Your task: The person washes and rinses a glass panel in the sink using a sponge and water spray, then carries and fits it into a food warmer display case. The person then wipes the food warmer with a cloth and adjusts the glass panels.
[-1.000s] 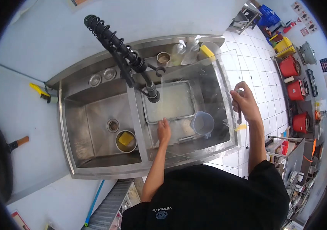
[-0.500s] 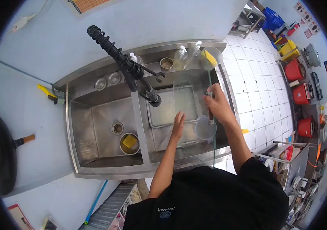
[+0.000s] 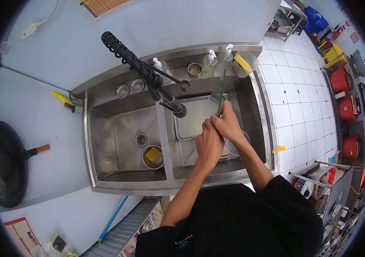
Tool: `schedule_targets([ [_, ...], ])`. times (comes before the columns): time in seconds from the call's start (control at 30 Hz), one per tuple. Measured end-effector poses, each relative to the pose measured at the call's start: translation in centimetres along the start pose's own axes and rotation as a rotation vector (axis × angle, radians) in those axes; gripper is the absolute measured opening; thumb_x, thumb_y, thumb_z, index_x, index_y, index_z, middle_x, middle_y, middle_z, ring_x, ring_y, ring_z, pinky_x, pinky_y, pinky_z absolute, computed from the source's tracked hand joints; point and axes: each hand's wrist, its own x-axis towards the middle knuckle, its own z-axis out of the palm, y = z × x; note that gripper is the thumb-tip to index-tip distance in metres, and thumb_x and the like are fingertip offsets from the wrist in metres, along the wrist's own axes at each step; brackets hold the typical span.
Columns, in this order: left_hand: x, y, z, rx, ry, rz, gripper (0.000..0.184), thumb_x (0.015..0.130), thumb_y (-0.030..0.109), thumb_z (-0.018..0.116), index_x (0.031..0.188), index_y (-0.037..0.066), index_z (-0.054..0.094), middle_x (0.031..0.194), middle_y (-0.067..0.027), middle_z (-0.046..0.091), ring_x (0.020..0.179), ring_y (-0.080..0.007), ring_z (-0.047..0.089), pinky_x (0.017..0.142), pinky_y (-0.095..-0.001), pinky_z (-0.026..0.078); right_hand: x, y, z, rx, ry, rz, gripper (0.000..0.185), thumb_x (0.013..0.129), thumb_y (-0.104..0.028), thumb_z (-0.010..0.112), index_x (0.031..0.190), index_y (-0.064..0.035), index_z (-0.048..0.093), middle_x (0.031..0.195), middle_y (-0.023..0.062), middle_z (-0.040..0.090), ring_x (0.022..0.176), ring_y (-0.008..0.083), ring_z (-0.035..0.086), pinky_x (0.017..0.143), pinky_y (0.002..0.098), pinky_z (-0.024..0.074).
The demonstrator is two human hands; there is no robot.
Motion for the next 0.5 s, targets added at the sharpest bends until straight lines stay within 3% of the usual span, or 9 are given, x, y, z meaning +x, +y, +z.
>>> schedule_targets([
  [0.17, 0.3, -1.5, -1.1, -0.007, -0.011, -0.029, 0.031, 0.084, 0.008, 0.061, 0.109, -0.001, 0.044, 0.088, -0.0239, 0.065, 0.076, -0.0463, 0.064, 0.064, -0.0546, 0.051, 0.6, -0.7, 0.9, -0.022, -0.086, 0.050, 0.028, 0.078, -0.019, 0.065, 0.085, 0.0002, 0.045, 0.081, 0.0239, 0.057, 0.077, 0.0409, 0.057, 0.072, 0.0468, 0.0442],
  [0.27, 0.2, -3.5, -0.9, -0.032, -0.021, -0.014, 0.031, 0.084, 0.007, 0.060, 0.108, -0.001, 0.043, 0.086, -0.0243, 0.066, 0.077, -0.0454, 0.064, 0.065, -0.0546, 0.050, 1.4, -1.2, 0.8, -0.145, -0.217, -0.016, 0.031, 0.079, -0.023, 0.067, 0.088, 0.0010, 0.050, 0.087, 0.0240, 0.060, 0.083, 0.0393, 0.061, 0.073, 0.0466, 0.0468],
  [0.37, -0.1, -4.4, -0.7, -0.075, -0.028, -0.016, 0.033, 0.082, 0.007, 0.061, 0.109, 0.000, 0.041, 0.085, -0.0249, 0.066, 0.077, -0.0460, 0.064, 0.065, -0.0551, 0.050, 0.9, -2.6, -0.2, -0.340, -0.041, -0.274, 0.033, 0.080, -0.024, 0.069, 0.095, 0.0017, 0.055, 0.093, 0.0238, 0.062, 0.088, 0.0374, 0.063, 0.077, 0.0462, 0.0491],
  [0.47, -0.4, -5.2, 0.4, -0.078, -0.049, -0.084, 0.036, 0.081, 0.007, 0.062, 0.110, 0.001, 0.040, 0.085, -0.0257, 0.066, 0.077, -0.0462, 0.064, 0.066, -0.0556, 0.049, 1.4, -6.2, -0.6, -0.022, 0.013, -0.475, 0.037, 0.082, -0.020, 0.068, 0.108, 0.0013, 0.053, 0.098, 0.0228, 0.062, 0.093, 0.0355, 0.063, 0.083, 0.0428, 0.0496],
  [0.5, -0.6, -5.1, 0.5, -0.087, -0.045, -0.094, 0.036, 0.082, 0.008, 0.062, 0.110, 0.002, 0.040, 0.085, -0.0259, 0.066, 0.078, -0.0464, 0.064, 0.066, -0.0558, 0.049, 1.8, -6.8, 0.4, 0.042, -0.058, -0.449, 0.038, 0.082, -0.017, 0.068, 0.111, 0.0003, 0.052, 0.099, 0.0212, 0.063, 0.095, 0.0339, 0.064, 0.085, 0.0416, 0.0492],
])
